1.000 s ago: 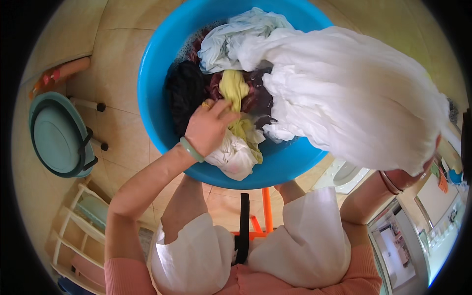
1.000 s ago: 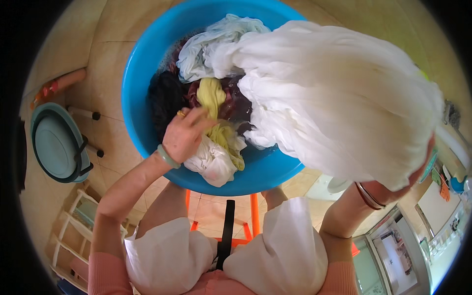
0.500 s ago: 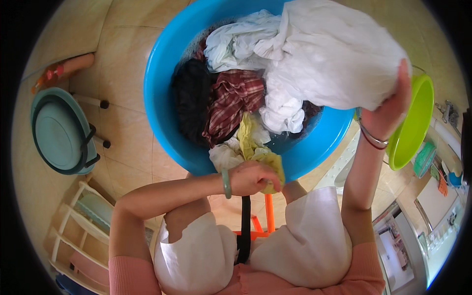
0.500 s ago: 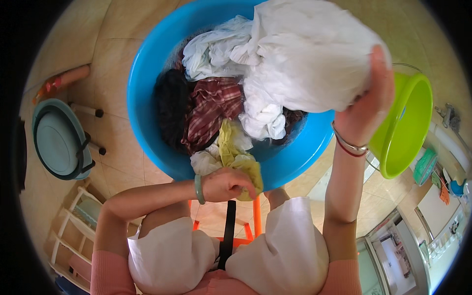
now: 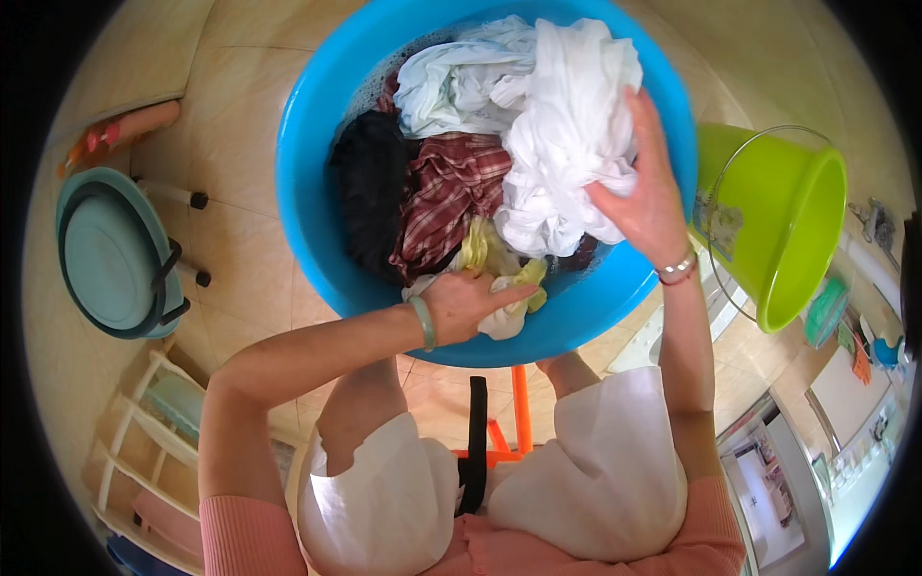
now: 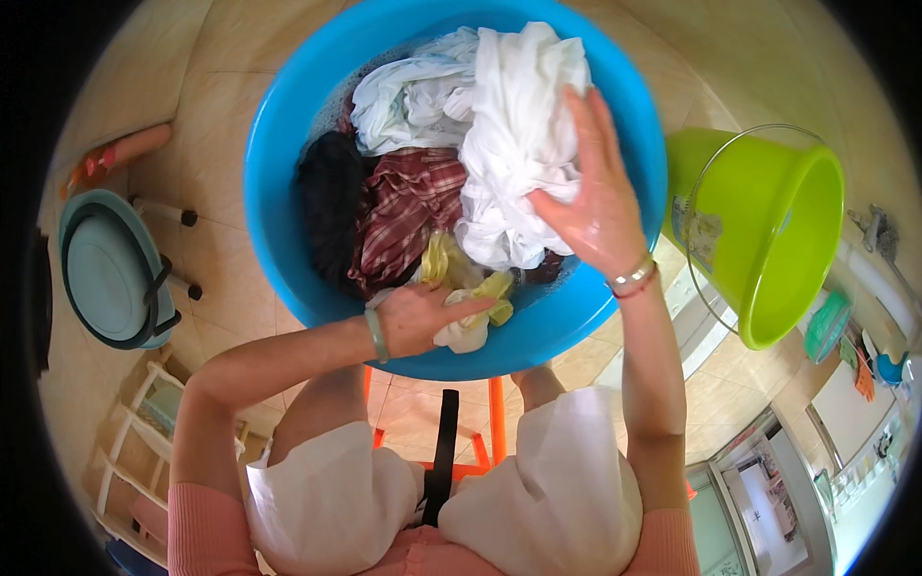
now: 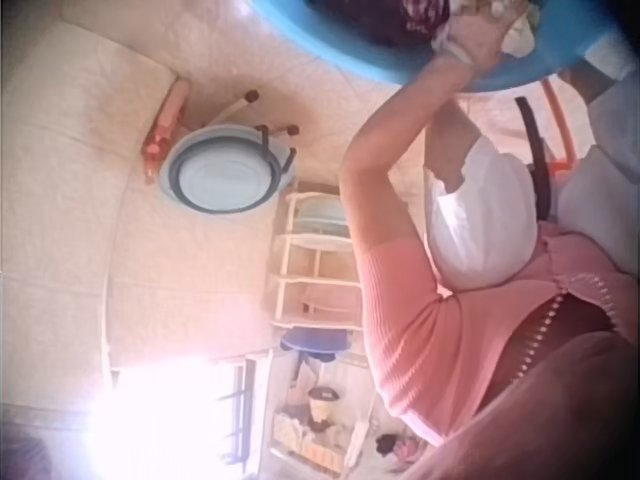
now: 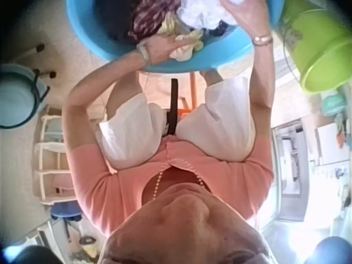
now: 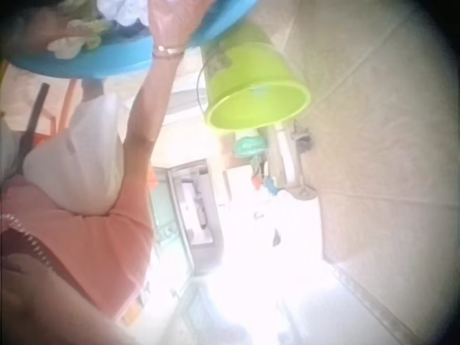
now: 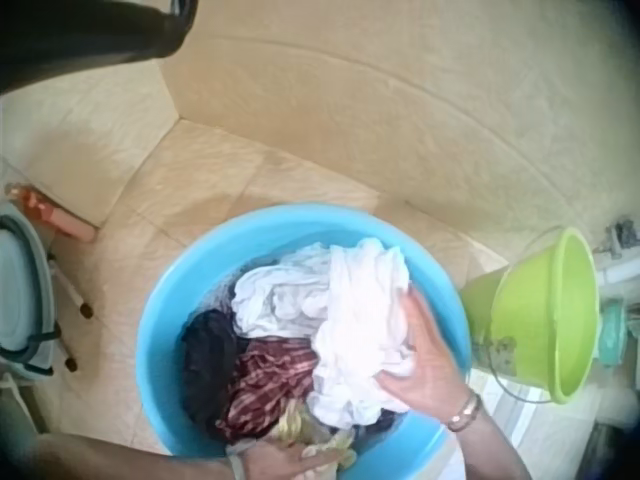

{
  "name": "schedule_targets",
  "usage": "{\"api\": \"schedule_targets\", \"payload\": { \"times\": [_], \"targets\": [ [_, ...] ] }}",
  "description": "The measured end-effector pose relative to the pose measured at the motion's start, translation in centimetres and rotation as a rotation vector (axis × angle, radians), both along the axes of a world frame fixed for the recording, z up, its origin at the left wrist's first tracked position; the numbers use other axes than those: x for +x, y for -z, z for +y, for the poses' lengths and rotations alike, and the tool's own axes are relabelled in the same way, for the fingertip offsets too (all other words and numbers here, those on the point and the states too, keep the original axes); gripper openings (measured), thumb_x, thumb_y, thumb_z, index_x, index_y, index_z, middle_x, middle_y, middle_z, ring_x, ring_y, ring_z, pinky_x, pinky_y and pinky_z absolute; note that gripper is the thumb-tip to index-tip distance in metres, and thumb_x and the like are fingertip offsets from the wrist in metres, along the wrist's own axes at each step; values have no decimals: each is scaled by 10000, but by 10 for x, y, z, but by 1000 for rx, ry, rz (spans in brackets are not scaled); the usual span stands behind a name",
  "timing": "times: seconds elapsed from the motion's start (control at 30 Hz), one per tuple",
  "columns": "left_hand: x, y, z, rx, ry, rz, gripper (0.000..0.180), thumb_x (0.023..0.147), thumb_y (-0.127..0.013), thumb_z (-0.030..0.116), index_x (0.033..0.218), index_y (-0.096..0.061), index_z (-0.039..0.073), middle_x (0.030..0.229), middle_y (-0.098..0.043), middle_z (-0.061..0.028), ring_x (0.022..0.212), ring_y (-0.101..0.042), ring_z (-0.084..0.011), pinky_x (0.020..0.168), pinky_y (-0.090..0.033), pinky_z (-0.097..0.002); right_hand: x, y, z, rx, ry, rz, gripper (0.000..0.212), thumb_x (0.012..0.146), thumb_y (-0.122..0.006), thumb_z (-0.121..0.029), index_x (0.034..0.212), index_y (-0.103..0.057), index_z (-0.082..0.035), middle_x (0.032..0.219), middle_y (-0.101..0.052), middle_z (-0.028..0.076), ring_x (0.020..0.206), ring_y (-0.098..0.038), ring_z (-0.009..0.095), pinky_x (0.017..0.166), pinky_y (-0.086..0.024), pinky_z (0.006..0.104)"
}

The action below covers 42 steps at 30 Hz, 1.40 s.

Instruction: The person sits on a low stool and hand-washes a load of mixed-color clothes in a blue basin filled with soapy water. They repeatedly submerge, agitate, and wring out various garments, including a blue shirt, a white shirt, and a black garment, transferring some items to a green bucket.

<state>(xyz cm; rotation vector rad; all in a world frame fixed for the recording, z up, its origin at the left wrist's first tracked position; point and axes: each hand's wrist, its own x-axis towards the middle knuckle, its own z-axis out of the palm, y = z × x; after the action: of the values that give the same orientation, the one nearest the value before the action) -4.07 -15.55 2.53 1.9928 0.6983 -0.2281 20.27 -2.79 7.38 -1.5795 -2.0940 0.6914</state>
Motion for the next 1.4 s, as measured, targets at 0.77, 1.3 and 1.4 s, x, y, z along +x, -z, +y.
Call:
{"api": "schedule_targets", "payload": {
  "times": [0.77,1.3,1.4],
  "targets": [
    [23,-127,198,-680,-913,-1194,370,838,-706,65,1178,-580,-13,1079,-675,-81,966,-648,-154,856,-526,-287,-4,0,-135,-895,366,622,544,815,-600,-28,1346,-479,-8,1129,-651,101,1036,-608,147,891,-490,305],
    [26,-22,8,253,-262,-460,842,697,-701,99,1476,-393,184,989,-587,-180,945,-574,-373,864,-490,-412,-39,-37,35,-3,-242,-32,607,761,-804,-260,1325,-591,-186,1392,-530,132,1238,-529,308,935,-475,440],
    [12,-29,7,159,-235,-494,762,748,-720,142,1450,-427,191,1067,-604,-173,1069,-574,-371,916,-486,-413,-53,40,64,138,-220,-261,737,723,-808,-367,1392,-510,-281,1464,-441,107,1331,-417,338,982,-437,476]
  ]
}}
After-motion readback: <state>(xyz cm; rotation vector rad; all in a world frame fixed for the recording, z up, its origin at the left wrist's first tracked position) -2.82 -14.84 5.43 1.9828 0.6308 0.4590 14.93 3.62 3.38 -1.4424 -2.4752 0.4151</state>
